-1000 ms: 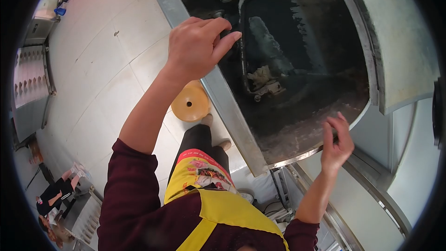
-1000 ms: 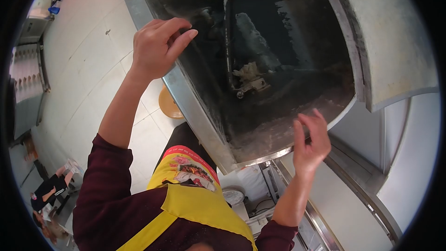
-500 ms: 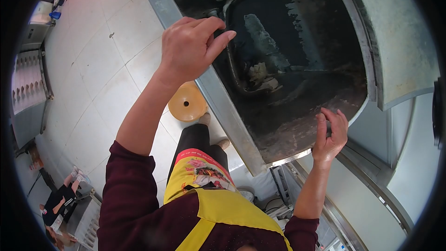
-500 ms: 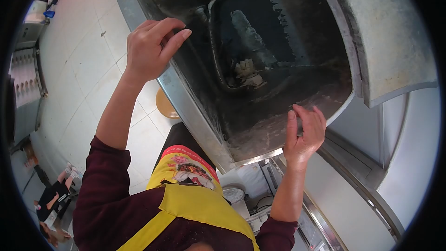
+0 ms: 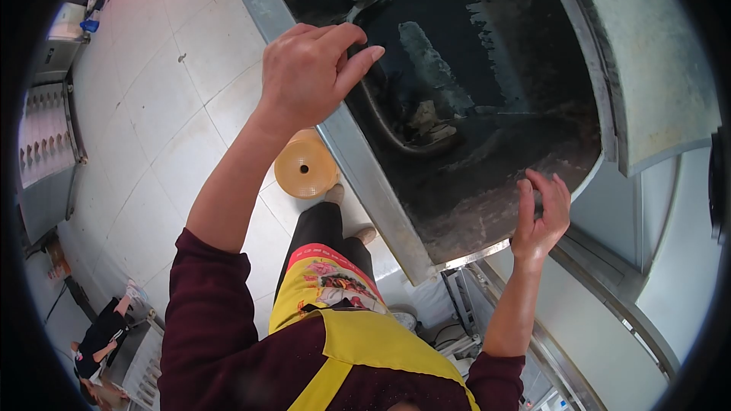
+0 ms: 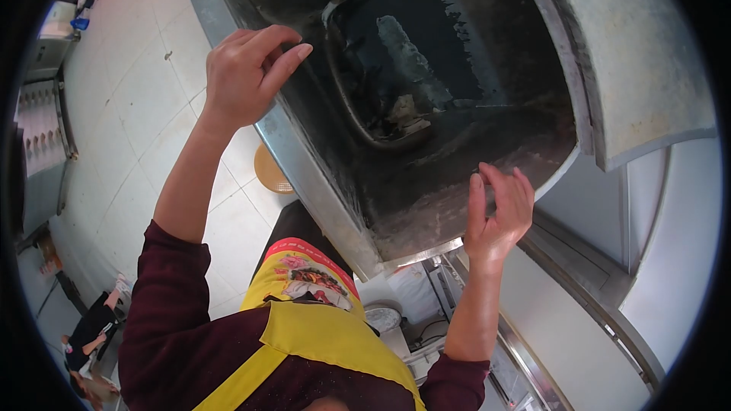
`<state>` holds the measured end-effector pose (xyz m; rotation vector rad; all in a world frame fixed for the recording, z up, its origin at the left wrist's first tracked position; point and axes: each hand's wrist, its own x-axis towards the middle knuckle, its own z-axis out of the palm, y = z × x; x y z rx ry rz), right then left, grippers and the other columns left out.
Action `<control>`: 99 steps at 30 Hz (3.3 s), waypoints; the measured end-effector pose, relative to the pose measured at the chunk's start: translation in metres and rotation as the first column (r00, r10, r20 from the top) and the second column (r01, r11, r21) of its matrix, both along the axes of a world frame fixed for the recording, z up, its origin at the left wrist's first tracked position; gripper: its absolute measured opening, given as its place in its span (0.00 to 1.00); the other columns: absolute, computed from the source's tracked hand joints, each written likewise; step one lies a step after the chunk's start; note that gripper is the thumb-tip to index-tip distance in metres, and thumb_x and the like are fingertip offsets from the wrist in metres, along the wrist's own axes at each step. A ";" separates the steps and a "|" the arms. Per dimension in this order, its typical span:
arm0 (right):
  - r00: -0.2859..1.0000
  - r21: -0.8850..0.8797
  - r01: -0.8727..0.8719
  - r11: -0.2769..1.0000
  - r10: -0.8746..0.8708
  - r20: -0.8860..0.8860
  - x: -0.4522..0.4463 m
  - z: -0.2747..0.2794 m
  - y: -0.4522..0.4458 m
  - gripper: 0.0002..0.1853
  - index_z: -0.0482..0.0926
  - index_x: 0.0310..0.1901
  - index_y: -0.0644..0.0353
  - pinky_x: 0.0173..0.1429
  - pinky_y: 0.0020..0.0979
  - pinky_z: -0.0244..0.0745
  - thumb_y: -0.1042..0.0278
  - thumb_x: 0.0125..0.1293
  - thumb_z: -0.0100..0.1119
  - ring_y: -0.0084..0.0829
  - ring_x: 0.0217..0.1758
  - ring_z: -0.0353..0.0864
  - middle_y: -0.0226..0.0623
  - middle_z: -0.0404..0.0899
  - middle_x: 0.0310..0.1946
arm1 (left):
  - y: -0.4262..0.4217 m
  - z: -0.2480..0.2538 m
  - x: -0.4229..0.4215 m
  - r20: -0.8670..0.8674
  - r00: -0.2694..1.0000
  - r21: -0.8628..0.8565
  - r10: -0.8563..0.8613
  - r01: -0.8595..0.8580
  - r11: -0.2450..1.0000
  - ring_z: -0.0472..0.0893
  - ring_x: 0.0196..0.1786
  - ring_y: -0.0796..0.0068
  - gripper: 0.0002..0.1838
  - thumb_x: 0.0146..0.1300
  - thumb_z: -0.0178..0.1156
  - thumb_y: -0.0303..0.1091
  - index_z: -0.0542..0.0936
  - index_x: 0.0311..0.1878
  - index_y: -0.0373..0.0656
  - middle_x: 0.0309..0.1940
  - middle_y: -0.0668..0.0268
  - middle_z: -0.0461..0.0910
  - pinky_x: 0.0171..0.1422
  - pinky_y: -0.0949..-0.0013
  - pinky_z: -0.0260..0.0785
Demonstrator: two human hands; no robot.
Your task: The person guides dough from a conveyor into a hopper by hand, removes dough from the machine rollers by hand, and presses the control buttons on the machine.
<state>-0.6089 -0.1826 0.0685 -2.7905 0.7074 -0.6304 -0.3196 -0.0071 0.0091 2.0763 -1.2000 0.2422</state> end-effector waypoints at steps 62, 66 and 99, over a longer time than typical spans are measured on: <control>0.803 0.083 0.483 0.872 -0.478 0.355 -0.859 0.404 0.003 0.42 0.68 0.67 0.56 0.55 0.32 0.71 0.66 0.42 0.64 0.30 0.48 0.73 0.37 0.73 0.42 | 0.211 -0.206 -0.394 -0.533 0.775 0.580 0.340 0.042 0.813 0.77 0.30 0.59 0.06 0.63 0.55 0.31 0.78 0.38 0.39 0.30 0.57 0.76 0.33 0.61 0.70; 0.563 0.272 0.685 0.676 -0.728 0.391 -0.920 0.321 0.014 0.38 0.74 0.61 0.60 0.57 0.32 0.71 0.70 0.43 0.72 0.30 0.48 0.75 0.34 0.76 0.46 | 0.207 -0.211 -0.391 -0.643 0.688 0.559 0.336 0.121 0.820 0.76 0.28 0.61 0.05 0.63 0.55 0.31 0.77 0.38 0.41 0.29 0.59 0.75 0.30 0.61 0.69; 0.636 0.086 0.293 0.952 -0.261 0.726 -0.790 0.356 -0.007 0.23 0.75 0.64 0.61 0.60 0.26 0.70 0.59 0.72 0.53 0.24 0.56 0.77 0.34 0.81 0.52 | 0.260 -0.220 -0.436 -0.835 0.367 0.486 0.409 0.145 0.862 0.83 0.27 0.64 0.08 0.57 0.63 0.27 0.79 0.40 0.40 0.30 0.62 0.79 0.26 0.64 0.73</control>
